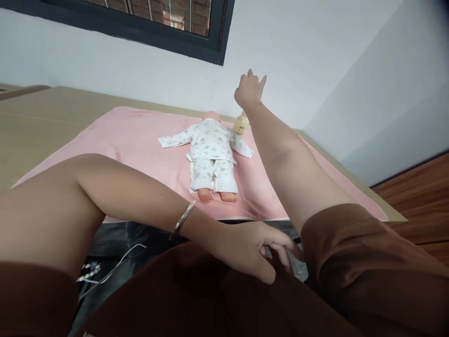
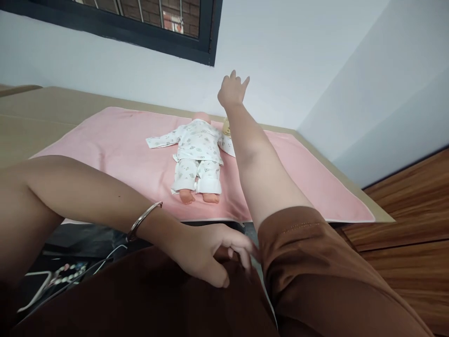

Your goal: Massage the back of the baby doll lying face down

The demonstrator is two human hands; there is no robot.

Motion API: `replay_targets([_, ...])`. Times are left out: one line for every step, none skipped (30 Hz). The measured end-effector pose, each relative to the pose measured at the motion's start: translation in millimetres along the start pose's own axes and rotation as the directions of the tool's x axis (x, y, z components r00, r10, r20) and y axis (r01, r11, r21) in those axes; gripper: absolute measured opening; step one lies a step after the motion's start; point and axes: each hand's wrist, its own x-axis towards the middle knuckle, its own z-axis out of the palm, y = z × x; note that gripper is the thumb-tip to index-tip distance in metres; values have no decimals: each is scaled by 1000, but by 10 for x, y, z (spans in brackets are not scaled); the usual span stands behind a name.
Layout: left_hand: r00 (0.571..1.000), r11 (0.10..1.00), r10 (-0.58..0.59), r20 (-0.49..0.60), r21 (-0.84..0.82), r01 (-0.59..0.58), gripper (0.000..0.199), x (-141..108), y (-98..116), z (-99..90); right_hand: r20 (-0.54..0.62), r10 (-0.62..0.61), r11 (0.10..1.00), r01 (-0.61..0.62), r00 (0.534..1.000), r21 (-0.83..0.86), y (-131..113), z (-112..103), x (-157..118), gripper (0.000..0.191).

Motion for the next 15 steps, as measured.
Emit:
replay_targets([1000,998,7,5,67,-8,41,-24,37,20,-8,-15,1000,15,1000,10,2,-70,-3,45])
replay_targets([999,990,36,0,136,-35,31,-50,66,42,-17,-24,999,25,1000,22,7,-145,-3,39])
replay_targets([997,977,79,-5,198,-77,22,-77,87,65,-29,-25,999,26,999,41,16,-225,1,34])
replay_targets([992,961,127,-13,248,-120,18,-104,103,86,-44,-25,998,28,999,64,29,-311,10,30])
replay_targets([985,943,174,-20,292,-160,20,-130,117,104,-58,-22,996,27,998,87,48,-405,23,29])
replay_targets([976,923,214,-34,335,-190,25,-156,131,118,-74,-19,994,26,997,108,71,-507,39,31])
replay_targets([969,900,240,-51,387,-203,29,-181,148,127,-88,-17,992,28,996,125,99,-616,60,35])
replay_targets([965,873,253,-64,444,-200,32,-207,170,133,-101,-11,990,25,995,136,132,-731,83,39])
replay_targets([965,842,253,-70,507,-184,34,-235,197,135,-114,-3,990,20,993,140,168,-850,109,42])
replay_targets([966,807,248,-74,568,-163,35,-264,229,137,-126,7,990,11,992,142,209,-971,138,41])
replay_targets([968,769,240,-72,622,-144,36,-295,262,139,-137,21,989,-1,990,145,253,-1092,168,38])
replay_targets([971,733,230,-64,667,-130,37,-327,294,143,-147,36,989,-14,988,150,300,-1211,200,33])
replay_targets([973,699,225,-50,704,-126,39,-359,322,147,-157,53,988,-28,986,154,350,-1327,230,28])
replay_targets([974,667,226,-32,734,-130,40,-392,345,152,-168,71,986,-45,983,158,402,-1438,257,23])
replay_targets([972,633,233,-17,762,-138,40,-423,361,155,-180,93,985,-63,979,163,454,-1545,278,19])
